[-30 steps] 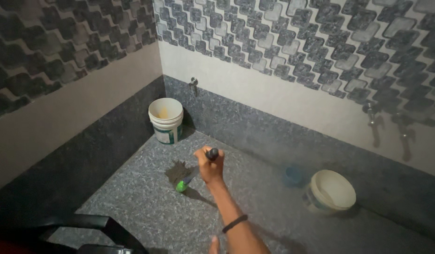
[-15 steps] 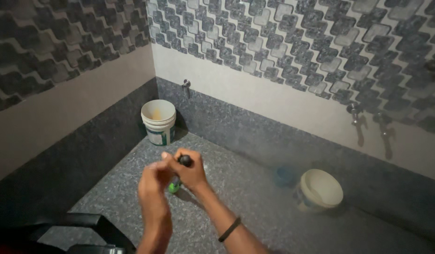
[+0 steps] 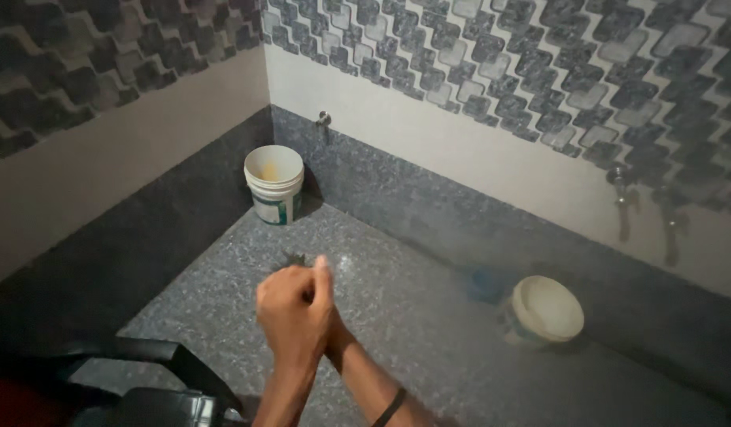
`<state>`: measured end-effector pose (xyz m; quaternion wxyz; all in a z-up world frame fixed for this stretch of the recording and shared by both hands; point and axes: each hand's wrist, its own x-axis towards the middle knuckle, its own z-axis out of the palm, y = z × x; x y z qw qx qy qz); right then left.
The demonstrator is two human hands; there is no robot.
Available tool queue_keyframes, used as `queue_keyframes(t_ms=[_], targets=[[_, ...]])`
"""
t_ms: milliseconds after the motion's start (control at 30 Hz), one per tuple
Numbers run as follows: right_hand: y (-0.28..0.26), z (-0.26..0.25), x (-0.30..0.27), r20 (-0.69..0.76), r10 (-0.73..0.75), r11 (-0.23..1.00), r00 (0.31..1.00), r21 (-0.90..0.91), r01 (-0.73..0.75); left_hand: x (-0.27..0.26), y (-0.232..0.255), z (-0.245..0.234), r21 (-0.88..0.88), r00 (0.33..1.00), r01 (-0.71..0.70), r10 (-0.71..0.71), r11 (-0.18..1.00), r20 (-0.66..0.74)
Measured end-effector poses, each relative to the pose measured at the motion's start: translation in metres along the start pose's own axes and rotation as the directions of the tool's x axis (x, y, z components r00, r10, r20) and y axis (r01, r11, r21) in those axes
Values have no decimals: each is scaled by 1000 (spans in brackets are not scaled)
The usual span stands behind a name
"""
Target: The person uses a handheld brush to spread and smooth a grey mortar-like substance around a circular floor drain. They repeatedly sweep the brush over the area to ensure even coverage around the drain edge.
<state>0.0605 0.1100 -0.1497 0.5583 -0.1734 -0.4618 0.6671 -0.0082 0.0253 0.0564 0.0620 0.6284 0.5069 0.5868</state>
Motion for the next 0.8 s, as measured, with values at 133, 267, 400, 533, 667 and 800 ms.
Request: queue_keyframes(t_ms=[133,267,400,533,667,800], targets=[[40,-17,-2,-27,153,986,988,78,-150,-15,-13,-6,31,996,79,-78,996,-52],[59,-10,-5,26,225,922,974,317,-222,-23,-23,-15,35,995,64,-61,997,-76],[46,11,-23,129,18,992,992,120,-33,-33,-26,-17,121,980,173,-183,977,77],[37,25,-34,117,-88,989,989,125,73,-35,-17,-22,185,994,-65,48,981,96],[30,26,-33,176,138,947,975,265,-182,-17,0,-33,145,940,201,-233,969,249],[35,16,-21,-70,-69,647,995,-763,-9,13,12,-42,168,933,184,-226,968,279]])
